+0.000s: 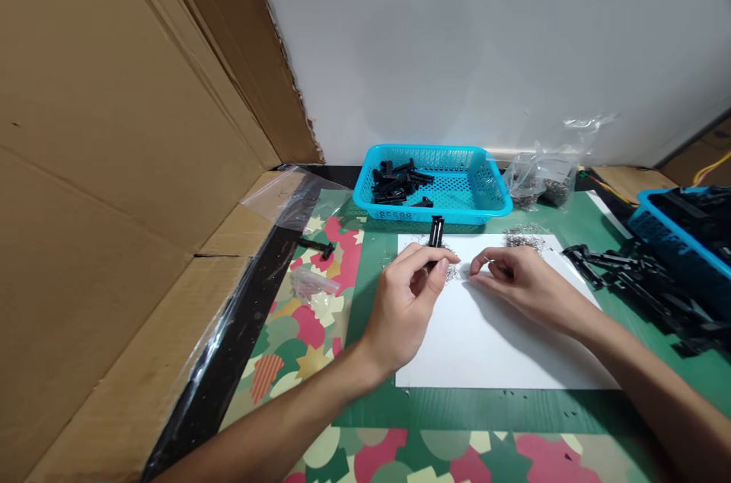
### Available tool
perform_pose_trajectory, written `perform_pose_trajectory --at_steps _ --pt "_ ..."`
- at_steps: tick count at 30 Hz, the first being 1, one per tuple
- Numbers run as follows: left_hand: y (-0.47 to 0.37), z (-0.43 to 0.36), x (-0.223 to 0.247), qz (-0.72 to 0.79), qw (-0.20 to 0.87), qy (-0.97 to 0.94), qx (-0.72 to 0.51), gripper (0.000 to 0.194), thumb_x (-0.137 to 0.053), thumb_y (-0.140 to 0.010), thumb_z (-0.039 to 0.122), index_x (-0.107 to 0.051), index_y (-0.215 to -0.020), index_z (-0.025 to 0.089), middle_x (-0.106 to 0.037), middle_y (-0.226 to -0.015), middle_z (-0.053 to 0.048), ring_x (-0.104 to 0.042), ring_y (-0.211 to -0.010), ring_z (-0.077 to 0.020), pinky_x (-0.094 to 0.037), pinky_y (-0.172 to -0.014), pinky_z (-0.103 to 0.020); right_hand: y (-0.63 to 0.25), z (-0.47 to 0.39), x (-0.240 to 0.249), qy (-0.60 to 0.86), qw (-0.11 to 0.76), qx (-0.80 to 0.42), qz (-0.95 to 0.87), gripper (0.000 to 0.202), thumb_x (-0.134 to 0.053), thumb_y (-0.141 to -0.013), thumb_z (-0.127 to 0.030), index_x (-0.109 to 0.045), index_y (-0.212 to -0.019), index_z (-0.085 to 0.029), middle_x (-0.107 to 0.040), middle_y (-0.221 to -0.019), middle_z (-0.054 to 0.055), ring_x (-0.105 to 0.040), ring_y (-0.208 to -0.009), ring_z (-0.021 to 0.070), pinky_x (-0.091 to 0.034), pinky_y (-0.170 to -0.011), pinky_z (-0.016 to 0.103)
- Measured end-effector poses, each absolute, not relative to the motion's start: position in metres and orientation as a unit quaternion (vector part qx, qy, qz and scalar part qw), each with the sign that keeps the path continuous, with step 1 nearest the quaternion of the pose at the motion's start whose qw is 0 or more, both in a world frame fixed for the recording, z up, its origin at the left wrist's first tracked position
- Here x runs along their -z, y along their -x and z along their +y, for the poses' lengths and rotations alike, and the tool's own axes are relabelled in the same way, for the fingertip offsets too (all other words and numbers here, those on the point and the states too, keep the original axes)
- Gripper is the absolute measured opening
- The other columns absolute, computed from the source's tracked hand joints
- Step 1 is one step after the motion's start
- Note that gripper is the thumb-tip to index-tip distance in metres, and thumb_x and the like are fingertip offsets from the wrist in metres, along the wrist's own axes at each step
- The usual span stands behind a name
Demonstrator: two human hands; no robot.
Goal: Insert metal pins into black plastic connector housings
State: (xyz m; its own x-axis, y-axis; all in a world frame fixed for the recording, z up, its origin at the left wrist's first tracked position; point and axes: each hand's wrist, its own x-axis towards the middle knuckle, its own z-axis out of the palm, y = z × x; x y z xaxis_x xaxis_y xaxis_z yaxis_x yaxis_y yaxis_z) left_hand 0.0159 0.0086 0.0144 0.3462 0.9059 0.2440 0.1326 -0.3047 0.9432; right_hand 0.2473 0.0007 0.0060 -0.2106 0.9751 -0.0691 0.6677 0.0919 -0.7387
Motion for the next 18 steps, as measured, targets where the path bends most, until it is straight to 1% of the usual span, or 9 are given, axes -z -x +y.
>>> perform_pose_trajectory --at_steps 3,6,10,12,14,15,18 --pt "-0.016 0.008 -0.015 0.38 0.453 -0.685 -0.425 0.025 -0.058 -0.108 0.036 -0.078 -0.109 0.022 -0.065 -0.096 -0.002 -0.054 -0.075 -0.0135 -0.039 -0.066 -0.027 -0.245 0.001 -0.001 0.601 0.209 -0.285 -0.717 0.023 -0.068 -0.095 -0.04 -0.076 -0.092 -0.02 -0.045 -0.059 -0.005 -0.037 -0.055 0.0128 -0.023 -0.057 0.029" --pt "-0.016 0.008 -0.015 0.383 0.454 -0.687 -0.419 0.026 -0.057 -0.108 0.037 -0.077 -0.108 0.021 -0.065 -0.096 -0.002 -0.054 -0.076 -0.0138 -0.039 -0.066 -0.027 -0.24 0.0 -0.001 0.614 0.192 -0.265 -0.718 0.023 -0.064 -0.097 -0.039 -0.077 -0.092 -0.021 -0.051 -0.059 -0.003 -0.043 -0.055 0.0146 -0.026 -0.058 0.03" --pt "-0.016 0.008 -0.015 0.383 0.453 -0.69 -0.415 0.026 -0.057 -0.108 0.037 -0.076 -0.108 0.02 -0.067 -0.099 -0.004 -0.057 -0.078 -0.0151 -0.041 -0.067 -0.027 -0.235 -0.004 -0.008 0.616 0.157 -0.259 -0.727 0.026 -0.054 -0.102 -0.036 -0.075 -0.095 -0.022 -0.07 -0.074 0.003 -0.057 -0.064 0.0185 -0.033 -0.062 0.03" --pt "-0.016 0.008 -0.015 0.384 0.452 -0.69 -0.415 0.025 -0.057 -0.107 0.036 -0.076 -0.107 0.02 -0.068 -0.1 -0.004 -0.057 -0.079 -0.0152 -0.041 -0.067 -0.027 -0.235 -0.005 -0.01 0.614 0.143 -0.255 -0.733 0.026 -0.051 -0.103 -0.034 -0.074 -0.098 -0.023 -0.074 -0.081 0.004 -0.061 -0.068 0.0198 -0.035 -0.065 0.03" --pt "-0.016 0.009 -0.015 0.384 0.452 -0.69 -0.416 0.025 -0.057 -0.107 0.035 -0.076 -0.106 0.02 -0.068 -0.1 -0.004 -0.057 -0.078 -0.0149 -0.041 -0.067 -0.027 -0.236 -0.005 -0.011 0.607 0.147 -0.263 -0.736 0.025 -0.051 -0.103 -0.034 -0.072 -0.1 -0.023 -0.075 -0.084 0.005 -0.06 -0.07 0.02 -0.036 -0.066 0.03" --pt "-0.016 0.009 -0.016 0.384 0.453 -0.689 -0.416 0.025 -0.057 -0.107 0.035 -0.077 -0.106 0.02 -0.068 -0.1 -0.004 -0.057 -0.078 -0.0149 -0.041 -0.068 -0.027 -0.238 -0.005 -0.012 0.598 0.157 -0.277 -0.736 0.024 -0.05 -0.103 -0.035 -0.071 -0.099 -0.022 -0.073 -0.082 0.004 -0.059 -0.068 0.0195 -0.035 -0.065 0.03" --pt "-0.016 0.01 -0.016 0.381 0.455 -0.689 -0.416 0.025 -0.057 -0.107 0.035 -0.076 -0.105 0.02 -0.068 -0.1 -0.004 -0.059 -0.081 -0.0156 -0.042 -0.069 -0.027 -0.243 -0.005 -0.013 0.564 0.22 -0.338 -0.721 0.028 -0.051 -0.104 -0.043 -0.066 -0.096 -0.021 -0.058 -0.068 -0.001 -0.047 -0.061 0.016 -0.03 -0.058 0.028"
